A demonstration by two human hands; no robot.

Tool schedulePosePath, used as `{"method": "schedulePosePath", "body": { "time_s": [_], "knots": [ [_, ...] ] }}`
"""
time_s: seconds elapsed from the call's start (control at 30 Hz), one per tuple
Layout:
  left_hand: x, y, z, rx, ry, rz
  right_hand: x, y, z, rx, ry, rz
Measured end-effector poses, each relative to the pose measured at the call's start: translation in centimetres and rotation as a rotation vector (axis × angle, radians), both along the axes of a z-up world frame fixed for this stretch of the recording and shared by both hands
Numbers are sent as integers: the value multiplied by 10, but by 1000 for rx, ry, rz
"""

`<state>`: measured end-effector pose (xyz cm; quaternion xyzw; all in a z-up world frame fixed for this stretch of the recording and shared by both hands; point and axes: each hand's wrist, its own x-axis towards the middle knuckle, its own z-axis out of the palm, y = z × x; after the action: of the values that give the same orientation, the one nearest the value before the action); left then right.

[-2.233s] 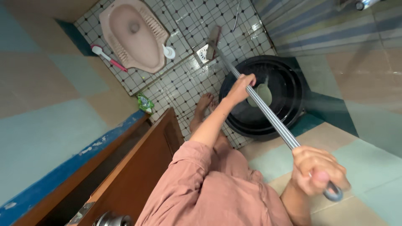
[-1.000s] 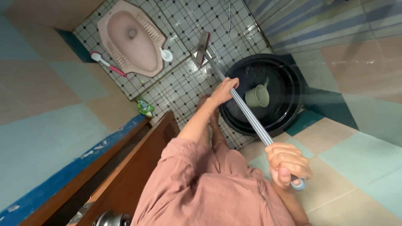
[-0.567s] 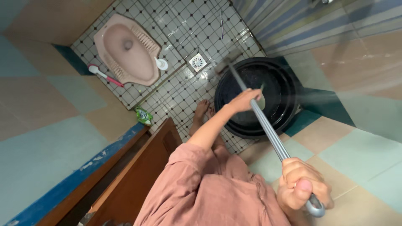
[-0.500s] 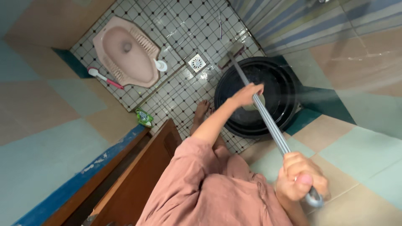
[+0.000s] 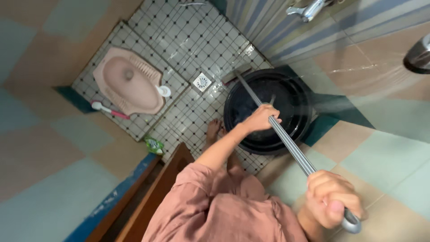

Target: The person uses a squeegee to push water across a tiled floor toward a drain, then uses a small bucket to scoop water from a large black container and pour it onto the floor.

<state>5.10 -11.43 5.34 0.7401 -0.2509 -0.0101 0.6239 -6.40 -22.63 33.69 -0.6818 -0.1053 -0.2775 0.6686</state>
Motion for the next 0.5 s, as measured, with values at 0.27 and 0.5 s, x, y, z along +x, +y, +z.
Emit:
{"method": "schedulePosePath", "body": {
  "time_s": [0.27,0.5],
  "knots": [
    [58,22,-50,160,-142,-4,47,38,-17,28,-93,51],
    [37,8,-42,145,-43,-75,29,19,-12,206,-66,-86]
  ]
}}
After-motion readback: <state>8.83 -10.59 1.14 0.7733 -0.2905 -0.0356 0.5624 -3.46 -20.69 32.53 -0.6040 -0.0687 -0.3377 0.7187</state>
